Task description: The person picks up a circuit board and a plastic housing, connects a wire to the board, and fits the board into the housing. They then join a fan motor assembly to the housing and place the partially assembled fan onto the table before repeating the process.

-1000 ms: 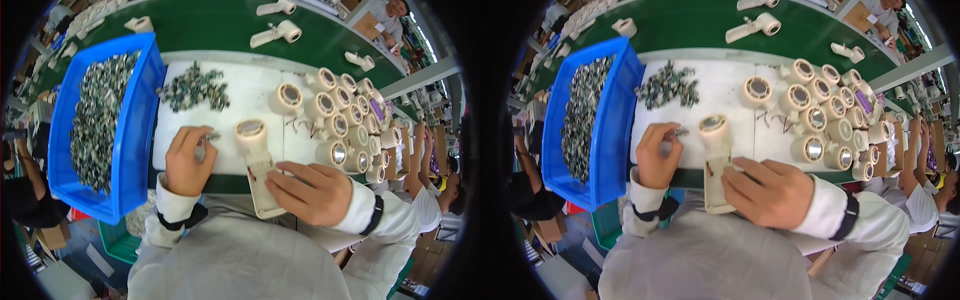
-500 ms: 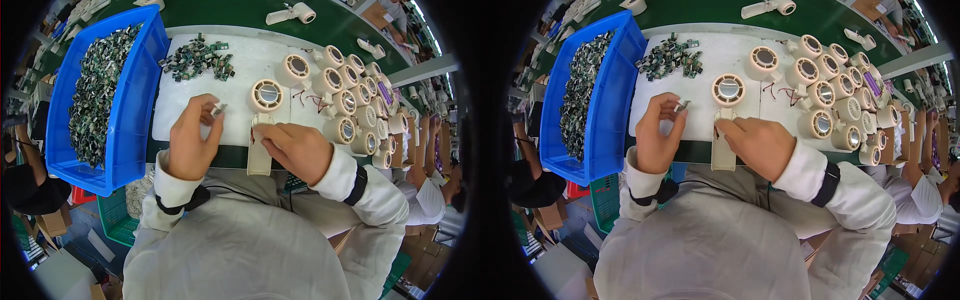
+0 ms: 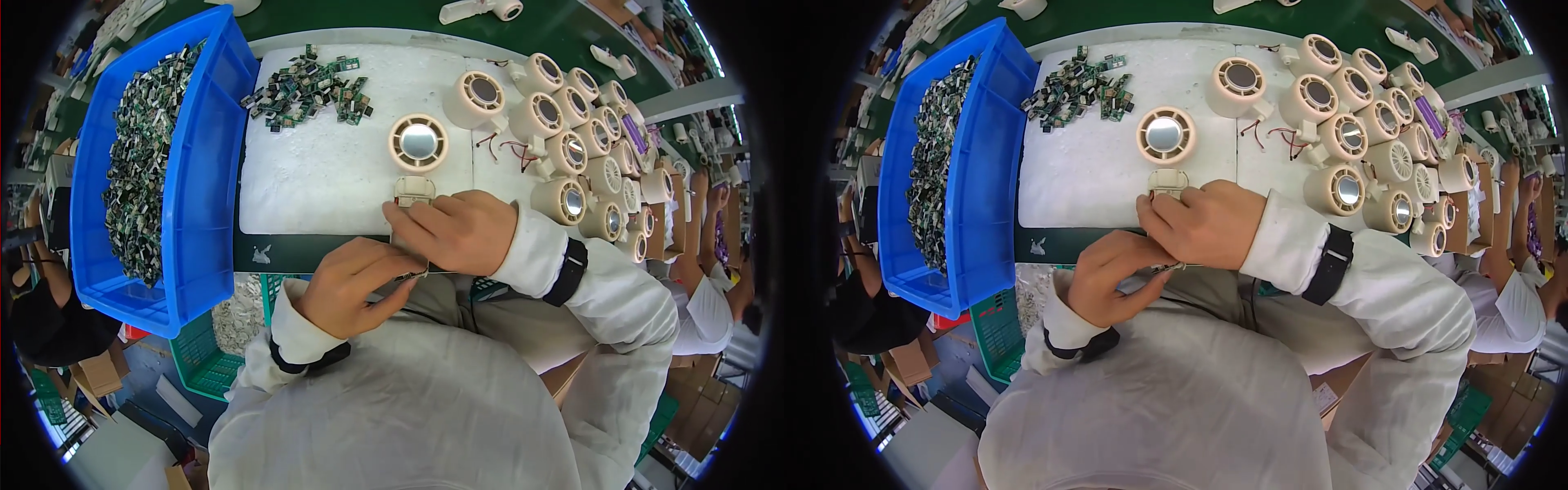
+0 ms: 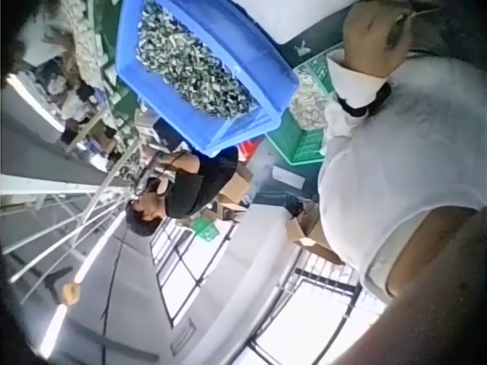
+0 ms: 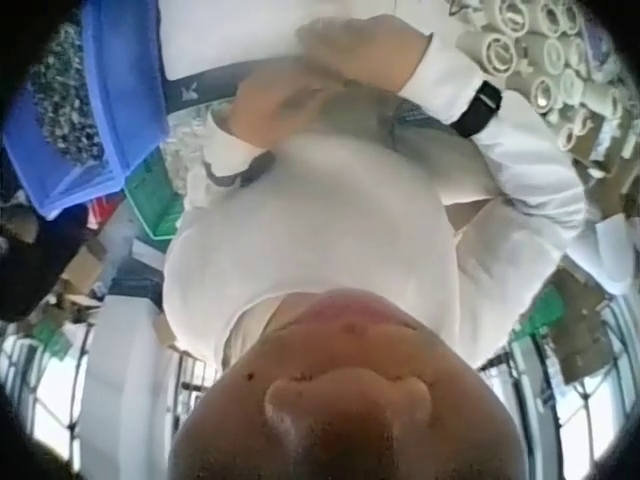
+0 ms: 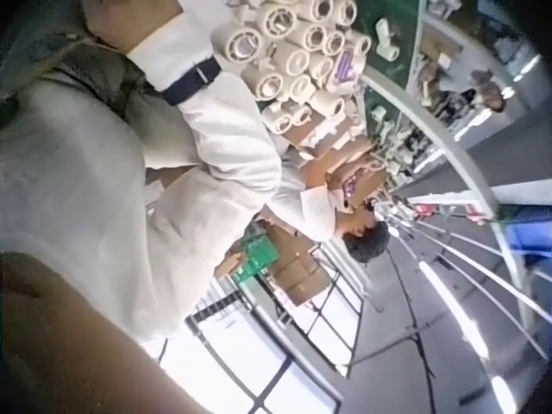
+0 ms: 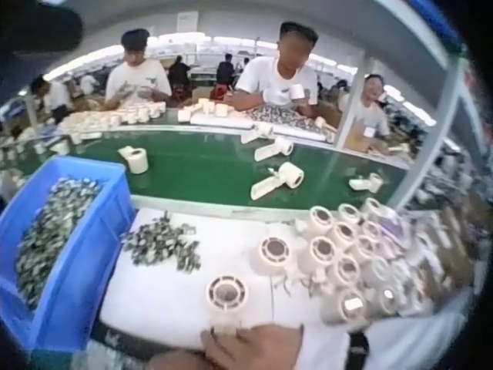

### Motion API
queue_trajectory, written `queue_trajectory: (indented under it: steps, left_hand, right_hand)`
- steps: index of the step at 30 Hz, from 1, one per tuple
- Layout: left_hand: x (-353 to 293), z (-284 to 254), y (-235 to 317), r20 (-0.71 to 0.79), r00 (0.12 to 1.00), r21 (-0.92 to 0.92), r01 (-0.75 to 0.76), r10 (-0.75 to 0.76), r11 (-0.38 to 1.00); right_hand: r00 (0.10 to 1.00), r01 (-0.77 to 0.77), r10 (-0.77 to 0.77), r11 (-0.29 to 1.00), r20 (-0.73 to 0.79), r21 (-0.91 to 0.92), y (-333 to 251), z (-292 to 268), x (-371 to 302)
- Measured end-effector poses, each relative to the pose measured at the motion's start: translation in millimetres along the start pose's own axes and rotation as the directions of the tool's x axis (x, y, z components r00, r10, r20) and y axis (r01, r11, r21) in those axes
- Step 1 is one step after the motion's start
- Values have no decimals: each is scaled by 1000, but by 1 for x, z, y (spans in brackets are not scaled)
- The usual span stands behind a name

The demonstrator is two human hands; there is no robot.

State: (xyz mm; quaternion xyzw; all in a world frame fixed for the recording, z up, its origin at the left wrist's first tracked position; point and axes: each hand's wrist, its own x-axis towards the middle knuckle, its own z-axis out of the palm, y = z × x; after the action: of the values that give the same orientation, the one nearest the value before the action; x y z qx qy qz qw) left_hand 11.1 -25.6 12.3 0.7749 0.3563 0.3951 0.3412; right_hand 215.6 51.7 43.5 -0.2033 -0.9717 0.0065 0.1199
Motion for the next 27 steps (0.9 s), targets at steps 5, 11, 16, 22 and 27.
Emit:
queue_trajectory:
  steps: [5,11,16,22,27]
  left_hand:
    - [1,-6,0,21,1000,-50,0,1,999]
    - [-2,2,-3,-212,827,-529,350,-520,773]
    - [11,2,-6,-338,756,-598,288,-561,748]
    - [16,2,-4,-229,779,-632,337,-584,698]
    - [19,4,-7,-251,795,-547,354,-552,758]
  right_hand:
    - [956,-234,274,930,-107,285,5,13,6]
    - [924,-324,381,823,-32,466,2,3,14]
    - [883,-431,457,692,110,579,4,-5,16]
    - [877,-439,465,674,121,594,6,-4,15]
    - [883,-420,463,711,74,564,5,-2,14]
